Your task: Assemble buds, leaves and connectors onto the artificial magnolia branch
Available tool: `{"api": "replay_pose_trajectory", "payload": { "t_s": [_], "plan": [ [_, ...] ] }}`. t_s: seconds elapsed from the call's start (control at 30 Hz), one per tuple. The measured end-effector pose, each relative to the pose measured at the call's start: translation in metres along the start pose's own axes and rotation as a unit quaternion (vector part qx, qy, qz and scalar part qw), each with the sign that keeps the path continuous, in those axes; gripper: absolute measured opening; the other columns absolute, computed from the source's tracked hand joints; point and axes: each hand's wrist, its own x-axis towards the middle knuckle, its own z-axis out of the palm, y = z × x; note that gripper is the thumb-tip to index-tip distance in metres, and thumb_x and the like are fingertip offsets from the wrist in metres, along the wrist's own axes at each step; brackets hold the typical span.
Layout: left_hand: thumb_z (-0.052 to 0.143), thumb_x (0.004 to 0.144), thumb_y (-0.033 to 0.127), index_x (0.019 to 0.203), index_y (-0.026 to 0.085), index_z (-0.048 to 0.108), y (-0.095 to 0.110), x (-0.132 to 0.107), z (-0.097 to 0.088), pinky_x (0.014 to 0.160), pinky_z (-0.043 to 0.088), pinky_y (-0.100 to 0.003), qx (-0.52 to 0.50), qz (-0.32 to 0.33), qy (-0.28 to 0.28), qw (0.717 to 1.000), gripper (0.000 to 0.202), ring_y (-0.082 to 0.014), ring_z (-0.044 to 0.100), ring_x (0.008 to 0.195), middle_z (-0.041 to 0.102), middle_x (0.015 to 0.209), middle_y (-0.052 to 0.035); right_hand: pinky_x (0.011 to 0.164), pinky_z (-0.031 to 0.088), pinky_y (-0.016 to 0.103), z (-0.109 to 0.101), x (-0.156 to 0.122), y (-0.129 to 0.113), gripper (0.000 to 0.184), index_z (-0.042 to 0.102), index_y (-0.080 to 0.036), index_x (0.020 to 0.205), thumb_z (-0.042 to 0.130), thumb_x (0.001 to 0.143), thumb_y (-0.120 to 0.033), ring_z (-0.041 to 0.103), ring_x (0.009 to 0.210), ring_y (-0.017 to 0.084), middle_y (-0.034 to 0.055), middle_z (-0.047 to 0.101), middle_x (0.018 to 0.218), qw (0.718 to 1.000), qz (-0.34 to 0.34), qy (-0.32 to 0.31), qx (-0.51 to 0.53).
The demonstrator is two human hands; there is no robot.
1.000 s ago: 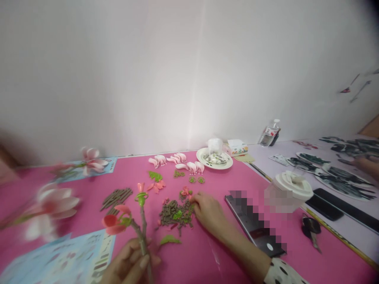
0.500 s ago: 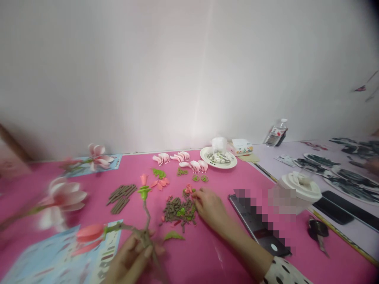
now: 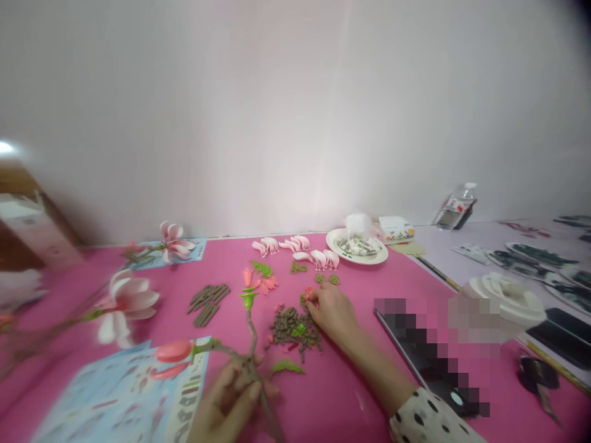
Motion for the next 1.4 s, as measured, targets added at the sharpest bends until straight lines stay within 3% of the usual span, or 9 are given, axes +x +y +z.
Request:
{"api": "replay_pose_trajectory", "payload": {
  "t_s": [0.3, 0.53, 0.7, 0.97, 1.17, 1.4],
  "plan": [
    [0.073, 0.067, 0.047, 0.095, 0.021, 0.065, 0.002, 0.003, -0.004, 0.068, 0.05, -0.029, 0.013, 0.002, -0.064, 0.998, 0.039, -0.0221, 0.067, 0.077, 0.075, 0.077, -0.0051, 0.061, 0.033, 0.027, -0.001, -0.001, 0.0, 0.024, 0.069, -0.018, 0.076, 0.05, 0.087, -0.027, 0.056, 0.08, 0.02, 0.0078, 0.061, 0.083, 1.0, -0.009, -0.004, 0.001],
    [0.075, 0.065, 0.047, 0.092, 0.02, 0.065, 0.004, -0.001, 0.0, 0.059, 0.048, -0.027, 0.009, 0.006, -0.034, 0.999, 0.039, -0.0211, 0.066, 0.071, 0.074, 0.075, -0.0046, 0.064, 0.035, 0.026, 0.001, -0.002, 0.003, 0.022, 0.071, -0.021, 0.088, 0.049, 0.087, -0.022, 0.055, 0.084, 0.02, 0.0067, 0.06, 0.085, 0.999, -0.019, -0.007, 0.027],
    [0.077, 0.063, 0.047, 0.084, 0.02, 0.065, 0.006, -0.004, 0.004, 0.062, 0.049, -0.028, -0.006, 0.008, -0.026, 1.0, 0.036, -0.0194, 0.066, 0.066, 0.072, 0.07, -0.0027, 0.065, 0.035, 0.025, 0.0, -0.004, 0.007, 0.024, 0.071, -0.025, 0.094, 0.049, 0.086, -0.019, 0.055, 0.084, 0.018, 0.0048, 0.059, 0.086, 0.998, -0.031, -0.011, 0.045],
    [0.076, 0.063, 0.047, 0.081, 0.02, 0.064, 0.008, -0.005, 0.007, 0.057, 0.047, -0.027, 0.004, 0.015, -0.019, 1.0, 0.034, -0.017, 0.06, 0.058, 0.07, 0.067, -0.0015, 0.068, 0.037, 0.025, 0.002, -0.004, 0.006, 0.023, 0.071, -0.023, 0.097, 0.051, 0.086, -0.019, 0.056, 0.086, 0.018, 0.0061, 0.059, 0.087, 0.997, -0.043, -0.018, 0.058],
    [0.076, 0.063, 0.048, 0.082, 0.02, 0.064, 0.008, -0.005, 0.007, 0.059, 0.046, -0.027, 0.005, 0.018, -0.021, 1.0, 0.035, -0.0183, 0.061, 0.061, 0.07, 0.066, -0.0017, 0.065, 0.035, 0.025, 0.002, -0.005, 0.004, 0.016, 0.071, -0.021, 0.087, 0.055, 0.083, -0.021, 0.056, 0.083, 0.018, 0.0059, 0.06, 0.084, 0.996, -0.047, -0.02, 0.068],
    [0.074, 0.067, 0.045, 0.087, 0.02, 0.062, 0.006, -0.005, 0.007, 0.049, 0.043, -0.024, -0.021, 0.013, -0.035, 0.999, 0.034, -0.0139, 0.056, 0.052, 0.068, 0.066, -0.001, 0.062, 0.034, 0.024, 0.002, -0.007, 0.004, 0.013, 0.069, -0.019, 0.078, 0.057, 0.082, -0.02, 0.056, 0.076, 0.017, 0.0044, 0.061, 0.08, 0.993, -0.053, -0.008, 0.104]
  ]
}}
